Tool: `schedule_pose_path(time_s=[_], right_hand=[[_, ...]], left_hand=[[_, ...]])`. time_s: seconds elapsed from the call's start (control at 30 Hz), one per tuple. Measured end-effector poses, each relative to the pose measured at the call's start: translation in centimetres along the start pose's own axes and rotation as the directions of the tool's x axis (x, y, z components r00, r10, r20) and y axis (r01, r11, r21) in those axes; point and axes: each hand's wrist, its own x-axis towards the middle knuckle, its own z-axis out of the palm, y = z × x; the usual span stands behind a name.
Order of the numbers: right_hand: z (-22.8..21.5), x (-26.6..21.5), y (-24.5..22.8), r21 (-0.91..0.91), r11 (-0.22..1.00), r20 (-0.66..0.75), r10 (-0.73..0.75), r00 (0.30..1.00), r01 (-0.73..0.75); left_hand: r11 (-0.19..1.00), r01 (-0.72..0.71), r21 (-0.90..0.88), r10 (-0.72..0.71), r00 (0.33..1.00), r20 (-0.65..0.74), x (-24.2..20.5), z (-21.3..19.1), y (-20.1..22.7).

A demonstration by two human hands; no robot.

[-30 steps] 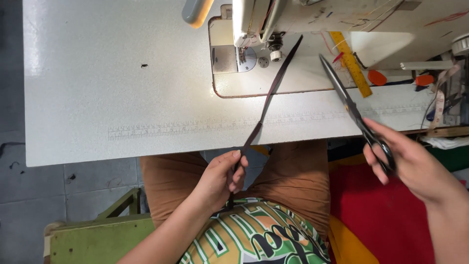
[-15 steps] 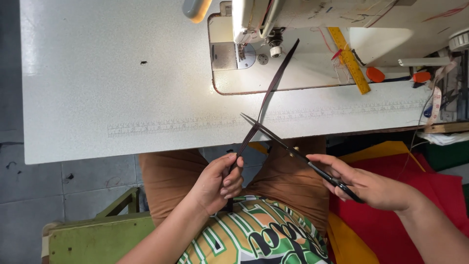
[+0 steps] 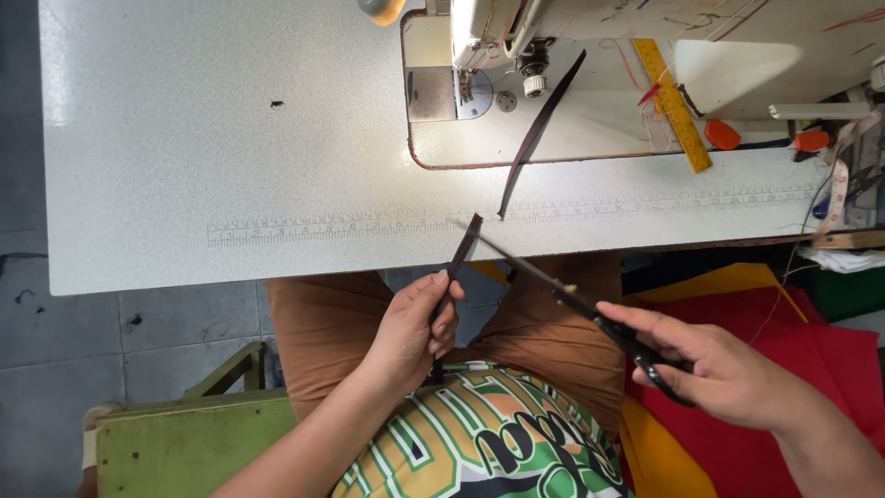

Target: The person is using large fabric scissors to cut long strips of dark fabric into shorter segments on a sewing machine table.

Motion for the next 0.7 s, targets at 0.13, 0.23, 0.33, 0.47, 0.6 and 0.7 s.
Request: schedule_pose_path(time_s=[0.13, 0.23, 0.33, 0.47, 0.6, 0.7], right_hand=[[1.3, 1.2, -0.8, -0.273, 0.962, -0.002, 0.009, 1.000, -0.009], [1.7, 2.2, -0.9, -0.395, 0.918, -0.039, -0.064, 0.997, 0.044], [1.3, 3.0, -2.2, -0.550, 0.834, -0.193, -0.085, 0.977, -0.037], [-0.2, 4.1, -3.9, -0.580, 0.776, -0.301, 0.076, 0.951, -0.246], [-1.3, 4.9, -5.2, -0.572, 0.711, -0.419, 0.175, 0.891, -0.409], [-1.7, 4.7, -6.6, -0.218, 0.901, -0.458, 0.244, 0.855, -0.374]], left_hand=[[0.999, -0.031, 0.028, 0.032, 0.999, -0.023, 0.0, 0.7, 0.2], [0.987, -0.070, 0.143, 0.079, 0.995, -0.060, -0.6, 0.4, 0.5], [0.914, -0.136, 0.382, 0.165, 0.985, -0.046, -1.6, -0.8, 0.7], [0.851, -0.141, 0.506, 0.180, 0.983, -0.028, -2.6, -2.6, 0.6], [0.806, -0.112, 0.581, 0.175, 0.983, -0.054, -3.5, -3.6, 0.6], [0.847, -0.131, 0.516, 0.171, 0.985, -0.032, -3.2, -3.3, 0.5]])
